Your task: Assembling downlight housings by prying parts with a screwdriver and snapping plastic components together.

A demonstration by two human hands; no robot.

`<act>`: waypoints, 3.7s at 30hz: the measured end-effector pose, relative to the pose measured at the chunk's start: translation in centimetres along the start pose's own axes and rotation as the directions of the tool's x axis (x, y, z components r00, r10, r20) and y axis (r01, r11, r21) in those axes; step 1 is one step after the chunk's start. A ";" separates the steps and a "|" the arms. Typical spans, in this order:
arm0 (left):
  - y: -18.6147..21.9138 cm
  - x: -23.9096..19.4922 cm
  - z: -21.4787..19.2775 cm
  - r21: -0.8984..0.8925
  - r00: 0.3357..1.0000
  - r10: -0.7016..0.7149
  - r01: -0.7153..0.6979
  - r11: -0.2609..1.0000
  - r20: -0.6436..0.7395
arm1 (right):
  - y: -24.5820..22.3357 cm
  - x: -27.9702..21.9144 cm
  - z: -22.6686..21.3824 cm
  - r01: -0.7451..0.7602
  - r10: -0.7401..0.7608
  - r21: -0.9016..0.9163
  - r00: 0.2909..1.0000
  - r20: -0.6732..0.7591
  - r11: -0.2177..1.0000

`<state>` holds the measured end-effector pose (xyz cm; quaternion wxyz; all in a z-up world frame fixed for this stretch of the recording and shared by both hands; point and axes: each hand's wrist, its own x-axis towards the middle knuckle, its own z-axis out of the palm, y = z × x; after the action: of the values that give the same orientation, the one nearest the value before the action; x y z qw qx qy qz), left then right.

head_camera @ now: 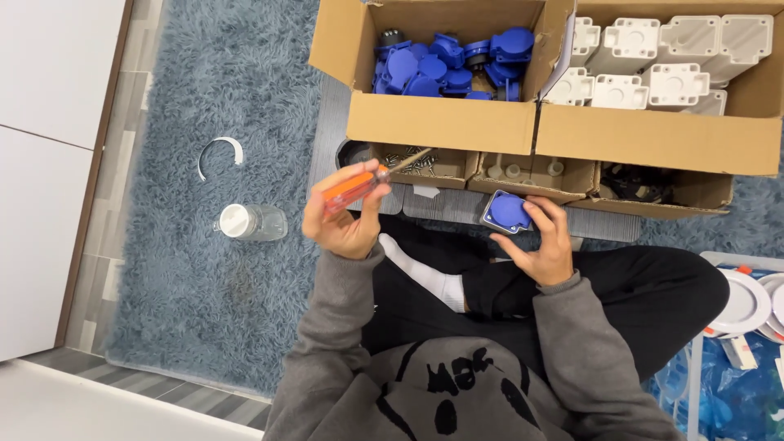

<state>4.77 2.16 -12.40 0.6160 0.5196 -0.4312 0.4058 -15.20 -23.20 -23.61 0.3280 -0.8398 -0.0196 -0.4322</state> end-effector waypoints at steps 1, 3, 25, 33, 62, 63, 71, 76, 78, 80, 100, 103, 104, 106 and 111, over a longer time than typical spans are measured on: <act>0.4 0.3 -0.2 0.002 1.000 0.002 -0.002 1.000 -0.001 | -0.5 0.3 -0.2 0.002 -0.002 0.002 1.000 0.000 1.000; 1.3 1.0 -0.5 0.007 1.000 0.010 -0.010 1.000 -0.013 | -1.5 1.0 -0.8 0.026 -0.027 -0.046 0.999 -0.021 0.999; 2.6 1.4 -1.7 -0.024 0.996 -0.049 0.048 0.999 -0.073 | -8.7 14.5 5.0 0.002 -0.021 0.142 0.992 0.127 0.990; 2.4 0.9 -2.5 -0.047 0.980 -0.134 0.129 0.991 -0.144 | -8.5 14.4 5.2 -0.168 0.137 0.223 0.979 0.147 0.960; 4.2 -1.5 -1.4 -0.203 0.839 -0.507 0.471 0.858 -0.196 | -6.2 8.5 0.5 -0.340 0.301 0.679 0.937 0.180 0.651; 4.2 -1.7 -1.2 -0.205 0.836 -0.514 0.477 0.854 -0.192 | -6.1 8.5 0.4 -0.335 0.298 0.674 0.938 0.175 0.658; 3.9 -0.4 -3.2 -0.149 0.894 -0.420 0.399 0.905 -0.155 | -5.7 6.5 -0.4 -0.032 0.034 0.144 0.999 -0.009 0.989; 3.3 -0.3 -2.8 -0.134 0.915 -0.389 0.375 0.917 -0.107 | -4.8 4.8 1.4 0.207 -0.208 -0.207 0.978 0.017 0.956; 3.5 0.3 -2.1 -0.134 0.940 -0.341 0.335 0.932 -0.024 | -4.7 5.0 2.0 0.265 -0.293 -0.273 0.954 -0.068 0.925; 3.5 0.2 -1.4 -0.128 0.946 -0.324 0.320 0.939 -0.006 | -4.4 4.7 2.0 0.271 -0.300 -0.268 0.951 -0.074 0.925; 4.5 4.7 3.6 -0.112 0.793 -0.405 0.502 0.857 0.454 | -2.4 1.9 -0.8 0.014 -0.034 0.156 0.991 0.126 0.988; 4.3 4.9 4.7 -0.114 0.781 -0.379 0.492 0.863 0.496 | -2.3 1.6 -0.8 0.008 -0.028 0.157 0.992 0.123 0.988; 4.5 4.8 5.0 -0.099 0.769 -0.396 0.506 0.857 0.502 | -2.3 1.4 -0.9 -0.001 -0.020 0.161 0.992 0.129 0.987; 4.3 5.2 5.7 -0.092 0.771 -0.383 0.491 0.866 0.509 | -1.9 1.6 -0.6 0.016 -0.034 0.164 0.993 0.110 0.986; 4.0 5.2 8.4 -0.151 0.847 -0.354 0.440 0.885 0.395 | -0.8 1.6 0.5 0.177 -0.171 0.205 0.984 -0.051 0.963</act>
<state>1.61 -5.40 -5.53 0.6555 0.5859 -0.4629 0.1133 -14.12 -22.67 -22.21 0.3752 -0.7885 -0.1330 -0.4688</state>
